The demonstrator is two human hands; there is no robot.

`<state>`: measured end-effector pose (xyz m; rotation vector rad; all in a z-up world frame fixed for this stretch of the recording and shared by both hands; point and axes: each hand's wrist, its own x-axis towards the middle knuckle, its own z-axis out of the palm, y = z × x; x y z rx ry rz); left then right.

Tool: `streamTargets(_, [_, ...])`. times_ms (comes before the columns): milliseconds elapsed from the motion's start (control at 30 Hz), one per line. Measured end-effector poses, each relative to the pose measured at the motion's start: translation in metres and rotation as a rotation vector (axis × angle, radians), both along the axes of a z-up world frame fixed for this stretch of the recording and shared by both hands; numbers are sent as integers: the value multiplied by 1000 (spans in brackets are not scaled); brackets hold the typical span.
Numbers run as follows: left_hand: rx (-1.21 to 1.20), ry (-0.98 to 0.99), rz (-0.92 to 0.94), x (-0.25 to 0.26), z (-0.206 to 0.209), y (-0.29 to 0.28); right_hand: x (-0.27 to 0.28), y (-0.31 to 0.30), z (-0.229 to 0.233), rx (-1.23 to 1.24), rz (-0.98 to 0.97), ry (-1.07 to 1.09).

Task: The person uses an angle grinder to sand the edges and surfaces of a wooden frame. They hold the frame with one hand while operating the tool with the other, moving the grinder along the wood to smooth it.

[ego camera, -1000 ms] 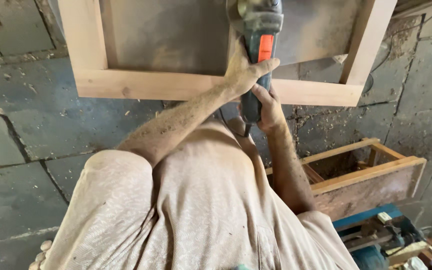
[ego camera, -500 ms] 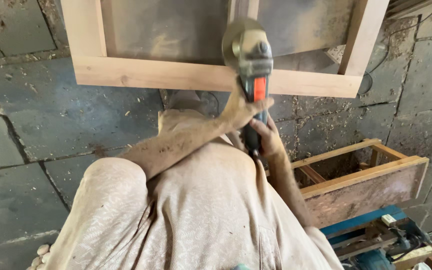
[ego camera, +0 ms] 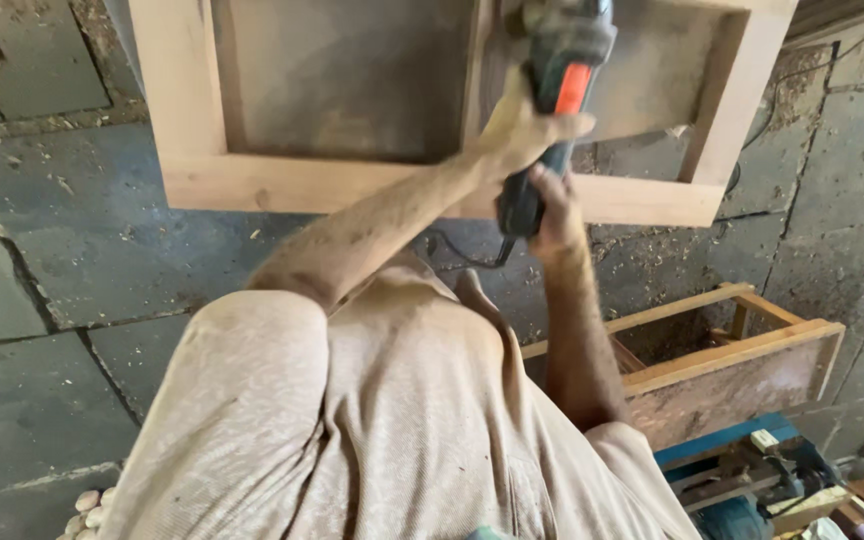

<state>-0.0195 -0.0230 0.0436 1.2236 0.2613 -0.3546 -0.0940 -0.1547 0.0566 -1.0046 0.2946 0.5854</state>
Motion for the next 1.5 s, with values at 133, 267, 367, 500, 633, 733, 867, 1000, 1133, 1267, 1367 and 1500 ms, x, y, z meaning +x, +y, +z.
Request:
streamTargets(133, [27, -68, 56, 61, -6, 7, 58, 16, 5, -45, -62, 56])
streamTargets(267, [115, -45, 41, 56, -10, 25, 62, 30, 12, -87, 14, 32])
streamTargets(367, [84, -213, 148, 30, -10, 34, 43, 36, 16, -116, 39, 73])
streamTargets(500, [73, -100, 106, -2, -3, 32, 17, 31, 23, -133, 47, 114])
streamTargets(633, [100, -206, 145, -21, 1, 26, -2, 23, 26, -165, 58, 147])
streamTargets(733, [76, -39, 81, -34, 1, 23, -13, 17, 25, -125, 91, 111])
streamTargets(867, [104, -24, 84, -47, 0, 22, -24, 15, 25, -159, 104, 137])
streamTargets(1000, [109, -15, 78, -62, -3, 21, -36, 12, 27, -184, 120, 138])
streamTargets(1133, [101, -4, 92, -77, -5, 16, -50, 10, 31, -170, 117, 151])
streamTargets(1267, [90, -73, 123, -97, -7, 8, -69, 1, 27, -156, 143, 166])
streamTargets(1367, [103, -92, 83, -119, -6, 7, -90, -10, 19, -112, 165, 150])
streamTargets(1500, [19, -81, 34, -158, 1, -4, -125, -32, 10, -37, 203, 131])
